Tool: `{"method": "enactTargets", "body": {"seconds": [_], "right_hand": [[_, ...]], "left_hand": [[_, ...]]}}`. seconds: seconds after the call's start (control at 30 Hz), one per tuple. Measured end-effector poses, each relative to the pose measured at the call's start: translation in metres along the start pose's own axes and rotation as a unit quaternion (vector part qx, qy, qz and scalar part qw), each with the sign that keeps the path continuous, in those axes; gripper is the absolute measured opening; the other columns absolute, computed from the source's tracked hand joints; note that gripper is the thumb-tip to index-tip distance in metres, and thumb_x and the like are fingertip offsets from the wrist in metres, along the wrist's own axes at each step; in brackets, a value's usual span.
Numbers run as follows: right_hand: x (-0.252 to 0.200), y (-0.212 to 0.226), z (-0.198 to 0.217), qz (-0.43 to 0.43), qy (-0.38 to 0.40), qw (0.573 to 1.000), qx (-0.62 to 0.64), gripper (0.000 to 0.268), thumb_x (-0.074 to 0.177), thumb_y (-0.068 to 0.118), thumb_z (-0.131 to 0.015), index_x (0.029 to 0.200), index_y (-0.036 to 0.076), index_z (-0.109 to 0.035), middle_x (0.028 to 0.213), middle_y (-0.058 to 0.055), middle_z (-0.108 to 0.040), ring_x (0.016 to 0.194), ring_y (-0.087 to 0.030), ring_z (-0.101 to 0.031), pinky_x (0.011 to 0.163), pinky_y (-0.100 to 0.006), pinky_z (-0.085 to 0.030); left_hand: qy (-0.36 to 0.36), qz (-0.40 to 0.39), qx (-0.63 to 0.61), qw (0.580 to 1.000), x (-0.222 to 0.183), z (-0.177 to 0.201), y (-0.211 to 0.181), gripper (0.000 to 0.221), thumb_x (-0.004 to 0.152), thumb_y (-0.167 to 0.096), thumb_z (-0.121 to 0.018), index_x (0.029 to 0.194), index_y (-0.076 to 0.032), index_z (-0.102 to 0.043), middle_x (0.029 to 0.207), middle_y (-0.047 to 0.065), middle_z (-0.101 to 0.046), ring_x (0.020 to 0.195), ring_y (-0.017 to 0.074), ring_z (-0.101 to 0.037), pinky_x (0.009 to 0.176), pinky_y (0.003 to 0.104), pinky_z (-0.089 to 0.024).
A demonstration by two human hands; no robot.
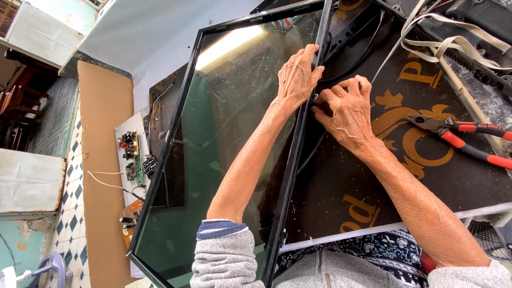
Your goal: Disassembling a monitor by prying the plastic bezel off the screen frame.
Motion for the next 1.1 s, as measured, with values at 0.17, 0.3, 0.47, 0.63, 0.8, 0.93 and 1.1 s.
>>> {"method": "enactTargets", "body": {"seconds": [0.17,0.3,0.47,0.63,0.8,0.93,1.1], "right_hand": [[0.001,0.003,0.002,0.003,-0.001,1.0,0.01,0.014,0.089,0.025,-0.078,0.088,0.014,-0.07,0.083,0.003,-0.069,0.095,-0.025,-0.056,0.108,-0.048,-0.03],[-0.001,0.002,0.002,0.002,0.002,1.0,-0.001,0.014,0.091,0.027,-0.077,0.091,0.014,-0.07,0.086,0.003,-0.069,0.098,-0.025,-0.056,0.107,-0.046,-0.029],[0.02,0.005,0.031,-0.052,0.038,0.994,0.083,0.016,0.096,0.028,-0.076,0.105,0.015,-0.076,0.09,0.001,-0.067,0.099,-0.023,-0.051,0.099,-0.042,-0.028],[0.08,-0.011,0.056,-0.144,0.004,0.959,0.245,0.022,0.102,-0.012,-0.053,0.118,-0.005,-0.067,0.118,-0.023,-0.072,0.098,-0.028,-0.069,0.084,-0.032,-0.06],[0.113,-0.092,-0.017,-0.283,0.053,0.903,0.318,0.061,0.085,-0.02,-0.032,0.137,0.0,-0.055,0.122,-0.015,-0.062,0.099,-0.022,-0.067,0.078,-0.031,-0.058],[0.125,-0.13,-0.052,-0.328,0.108,0.888,0.305,0.079,0.077,-0.02,-0.035,0.148,0.01,-0.051,0.14,-0.011,-0.057,0.094,-0.021,-0.066,0.068,-0.034,-0.049],[0.131,-0.138,-0.061,-0.282,0.117,0.918,0.253,0.077,0.069,-0.014,-0.037,0.137,0.013,-0.063,0.126,-0.008,-0.065,0.099,-0.024,-0.057,0.075,-0.036,-0.043]], "left_hand": [[0.01,0.006,0.007,1.0,0.002,-0.003,0.003,0.045,0.089,-0.026,-0.071,0.13,-0.015,-0.055,0.101,0.008,-0.069,0.092,0.0364,-0.068,0.071,0.051,-0.053],[0.014,0.017,0.015,1.0,0.001,-0.004,0.003,0.045,0.088,-0.027,-0.07,0.13,-0.016,-0.055,0.099,0.009,-0.068,0.09,0.0377,-0.066,0.073,0.051,-0.052],[0.009,0.018,-0.014,1.0,-0.002,0.002,0.0,0.046,0.088,-0.027,-0.067,0.131,-0.016,-0.053,0.099,0.012,-0.069,0.089,0.043,-0.067,0.075,0.055,-0.052],[0.006,0.025,-0.063,0.998,-0.001,0.005,0.005,0.033,0.079,-0.029,-0.065,0.103,-0.014,-0.047,0.081,0.007,-0.068,0.073,0.0387,-0.062,0.063,0.048,-0.045],[-0.011,0.042,-0.072,0.996,0.002,-0.001,0.014,0.031,0.082,-0.032,-0.066,0.092,-0.014,-0.043,0.067,0.003,-0.056,0.063,0.0331,-0.052,0.062,0.045,-0.042],[-0.007,0.035,-0.094,0.995,0.001,-0.003,0.017,0.029,0.084,-0.032,-0.063,0.097,-0.012,-0.046,0.07,0.003,-0.057,0.066,0.0315,-0.057,0.065,0.045,-0.043],[0.008,0.065,-0.12,0.991,0.0,-0.003,0.017,0.028,0.083,-0.033,-0.063,0.098,-0.014,-0.048,0.067,0.0,-0.053,0.063,0.0274,-0.052,0.065,0.043,-0.043]]}}
Point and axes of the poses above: each hand's wrist, its own x-axis towards the middle knuckle, its own z-axis out of the back of the hand, y = z × x, the point moved 2 cm from there along x, towards the middle knuckle
